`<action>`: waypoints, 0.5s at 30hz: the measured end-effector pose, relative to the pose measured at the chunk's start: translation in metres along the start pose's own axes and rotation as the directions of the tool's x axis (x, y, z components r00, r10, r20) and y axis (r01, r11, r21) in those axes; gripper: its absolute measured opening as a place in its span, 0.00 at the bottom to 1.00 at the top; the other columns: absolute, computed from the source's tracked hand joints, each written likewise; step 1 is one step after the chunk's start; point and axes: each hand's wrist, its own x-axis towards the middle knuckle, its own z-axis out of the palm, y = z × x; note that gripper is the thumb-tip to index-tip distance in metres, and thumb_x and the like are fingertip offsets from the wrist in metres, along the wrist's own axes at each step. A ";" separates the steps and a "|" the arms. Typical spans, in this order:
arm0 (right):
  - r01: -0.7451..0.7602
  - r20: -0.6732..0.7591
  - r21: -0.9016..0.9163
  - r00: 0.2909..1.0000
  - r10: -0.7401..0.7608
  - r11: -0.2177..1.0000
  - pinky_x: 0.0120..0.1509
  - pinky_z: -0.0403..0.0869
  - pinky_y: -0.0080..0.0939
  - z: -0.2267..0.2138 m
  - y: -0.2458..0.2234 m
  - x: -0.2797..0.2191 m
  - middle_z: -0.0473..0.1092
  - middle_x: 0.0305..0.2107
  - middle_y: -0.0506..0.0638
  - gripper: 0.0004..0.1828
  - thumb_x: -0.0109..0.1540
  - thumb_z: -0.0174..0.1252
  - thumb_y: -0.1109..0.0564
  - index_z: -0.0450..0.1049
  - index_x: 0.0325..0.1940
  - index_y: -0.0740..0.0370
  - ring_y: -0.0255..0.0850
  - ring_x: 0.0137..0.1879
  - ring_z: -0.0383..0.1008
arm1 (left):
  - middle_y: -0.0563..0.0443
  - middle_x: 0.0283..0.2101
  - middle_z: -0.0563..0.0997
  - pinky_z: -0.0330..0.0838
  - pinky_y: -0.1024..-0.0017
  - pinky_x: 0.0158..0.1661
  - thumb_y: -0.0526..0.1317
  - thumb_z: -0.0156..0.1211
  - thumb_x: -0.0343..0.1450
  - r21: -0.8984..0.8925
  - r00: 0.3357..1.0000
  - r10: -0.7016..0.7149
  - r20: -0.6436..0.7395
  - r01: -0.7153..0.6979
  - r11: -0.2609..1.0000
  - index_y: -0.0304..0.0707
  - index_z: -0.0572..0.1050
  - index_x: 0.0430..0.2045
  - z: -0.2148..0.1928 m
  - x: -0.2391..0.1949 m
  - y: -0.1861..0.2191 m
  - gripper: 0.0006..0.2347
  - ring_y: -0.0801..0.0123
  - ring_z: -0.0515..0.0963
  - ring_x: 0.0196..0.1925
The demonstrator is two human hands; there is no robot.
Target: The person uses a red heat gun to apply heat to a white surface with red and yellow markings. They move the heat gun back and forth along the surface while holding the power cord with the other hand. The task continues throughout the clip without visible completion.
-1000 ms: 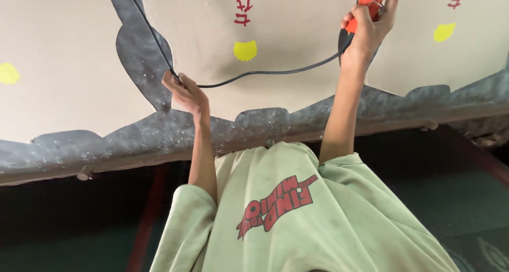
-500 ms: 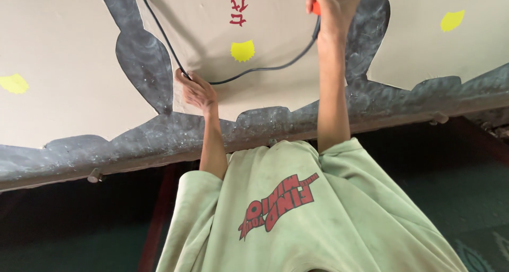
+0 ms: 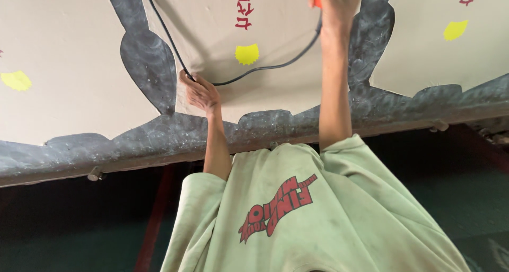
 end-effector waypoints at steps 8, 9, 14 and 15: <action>0.029 -0.251 -0.017 0.967 -0.032 0.999 0.34 0.74 0.42 -0.019 -0.042 -0.053 0.68 0.37 0.57 0.41 0.63 0.51 0.75 0.54 0.79 0.56 0.41 0.28 0.70 | 0.41 0.28 0.80 0.66 0.55 0.32 0.41 0.45 0.81 0.046 0.999 0.035 -0.010 -0.035 0.998 0.34 0.62 0.61 0.005 0.000 -0.005 0.15 0.48 0.77 0.27; -0.023 -0.232 -0.020 0.972 0.017 1.000 0.34 0.74 0.42 -0.019 -0.046 -0.059 0.71 0.41 0.58 0.41 0.63 0.51 0.74 0.54 0.79 0.56 0.41 0.28 0.69 | 0.41 0.29 0.80 0.67 0.54 0.34 0.41 0.46 0.80 0.052 1.000 0.021 0.005 -0.022 0.998 0.34 0.62 0.60 0.004 -0.002 -0.005 0.15 0.48 0.78 0.28; -0.111 -0.041 0.087 0.992 0.115 0.990 0.36 0.72 0.42 -0.004 -0.048 -0.042 0.73 0.45 0.56 0.37 0.62 0.53 0.71 0.56 0.76 0.57 0.39 0.29 0.69 | 0.37 0.44 0.74 0.70 0.55 0.42 0.39 0.47 0.80 0.068 0.988 0.142 -0.062 -0.138 0.988 0.36 0.66 0.56 0.003 -0.001 -0.001 0.12 0.47 0.77 0.43; -0.105 -0.007 0.072 0.994 0.106 0.992 0.36 0.72 0.42 0.000 -0.044 -0.033 0.73 0.45 0.56 0.37 0.63 0.53 0.71 0.56 0.75 0.57 0.39 0.29 0.69 | 0.38 0.44 0.73 0.70 0.56 0.42 0.39 0.47 0.80 0.069 0.989 0.141 -0.048 -0.137 0.988 0.34 0.65 0.56 0.004 0.002 0.000 0.12 0.48 0.77 0.44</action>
